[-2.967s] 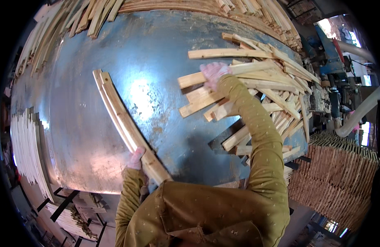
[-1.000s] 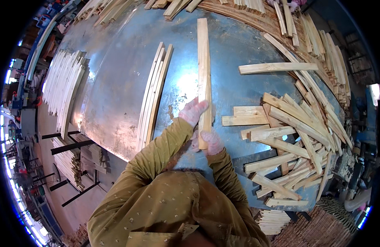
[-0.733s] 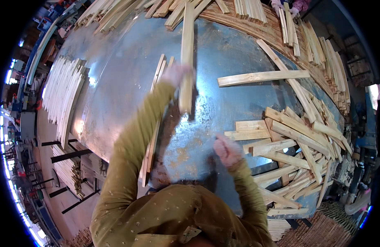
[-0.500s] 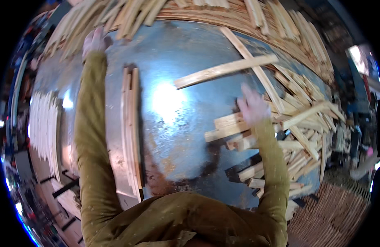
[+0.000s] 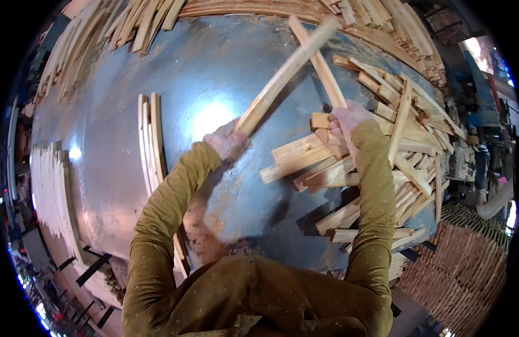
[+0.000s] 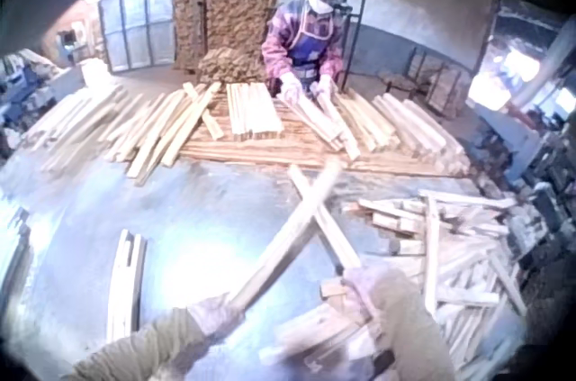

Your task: The person sorts and stacks thin wooden strips on a metal table in a workshop. They repeatedly pick up strips, align them, and place them into neat piles, occasionally moving stacks to different locations on the table.

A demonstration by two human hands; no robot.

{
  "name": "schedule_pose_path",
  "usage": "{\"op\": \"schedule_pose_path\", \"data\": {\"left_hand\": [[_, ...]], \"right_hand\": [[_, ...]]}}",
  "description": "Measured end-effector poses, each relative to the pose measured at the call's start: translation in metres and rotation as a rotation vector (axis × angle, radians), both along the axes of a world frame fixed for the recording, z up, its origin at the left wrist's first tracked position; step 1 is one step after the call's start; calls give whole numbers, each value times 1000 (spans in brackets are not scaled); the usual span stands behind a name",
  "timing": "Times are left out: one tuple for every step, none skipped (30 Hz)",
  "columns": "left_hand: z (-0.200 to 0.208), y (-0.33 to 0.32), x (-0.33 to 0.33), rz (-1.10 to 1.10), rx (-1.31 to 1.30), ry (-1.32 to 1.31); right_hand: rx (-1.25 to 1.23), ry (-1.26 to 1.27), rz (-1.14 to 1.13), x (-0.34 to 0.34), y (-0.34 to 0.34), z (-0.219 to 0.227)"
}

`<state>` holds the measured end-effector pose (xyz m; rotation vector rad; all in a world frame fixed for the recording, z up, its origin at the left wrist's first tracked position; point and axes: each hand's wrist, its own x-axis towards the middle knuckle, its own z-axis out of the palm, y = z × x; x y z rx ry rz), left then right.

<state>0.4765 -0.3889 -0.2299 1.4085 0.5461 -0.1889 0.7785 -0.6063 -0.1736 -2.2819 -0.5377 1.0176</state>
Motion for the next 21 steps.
{"op": "schedule_pose_path", "data": {"left_hand": [[1, -20, -21, 126, -315, -46], [-1, -34, -39, 150, -658, -128], [16, -48, -50, 235, -740, -81], [33, -62, -60, 324, -822, -35], [31, -76, -75, 375, -843, -80], [27, -89, -88, 424, -864, -125], [29, -104, -97, 528, -876, -118], [31, -108, -110, 520, -880, -146], [30, -114, -119, 551, -902, -164], [30, -121, -130, 590, -922, -182], [32, -127, -138, 623, -906, -185], [35, -134, -142, 643, -897, -183], [38, -139, -149, 663, -888, -181], [24, -145, -164, 722, -730, -133], [-5, -153, -180, 772, -575, -84], [-24, -158, -192, 815, -419, -36], [-18, -158, -204, 795, -564, -45], [-13, -160, -214, 847, -540, -75], [-6, -162, -225, 901, -515, -106], [4, -162, -240, 976, -486, -130], [11, -155, -263, 957, -468, -130]], "right_hand": [[223, 328, -125, -17, -9, 4], [448, 660, -244, -38, -14, 10], [548, 775, -354, -61, -18, 0], [557, 840, -363, -84, -22, -15], [564, 907, -350, -107, -21, -29], [569, 972, -339, -130, -19, -39], [589, 995, -355, -157, -17, -47], [610, 1022, -368, -187, -14, -52], [629, 1043, -392, -214, -15, -57], [649, 1091, -361, -239, -17, -62], [671, 1134, -330, -260, -17, -67], [697, 1169, -312, -279, -22, -71], [643, 1013, -313, -300, -25, -77], [583, 865, -298, -323, -28, -83], [529, 711, -282, -340, -33, -90], [487, 626, -243, -352, -39, -101], [453, 543, -211, -362, -37, -104], [420, 460, -177, -370, -35, -107], [241, 266, -14, -374, -33, -109], [64, 79, 165, -381, -21, -82], [-104, -122, 330, -388, -10, -62]]}}
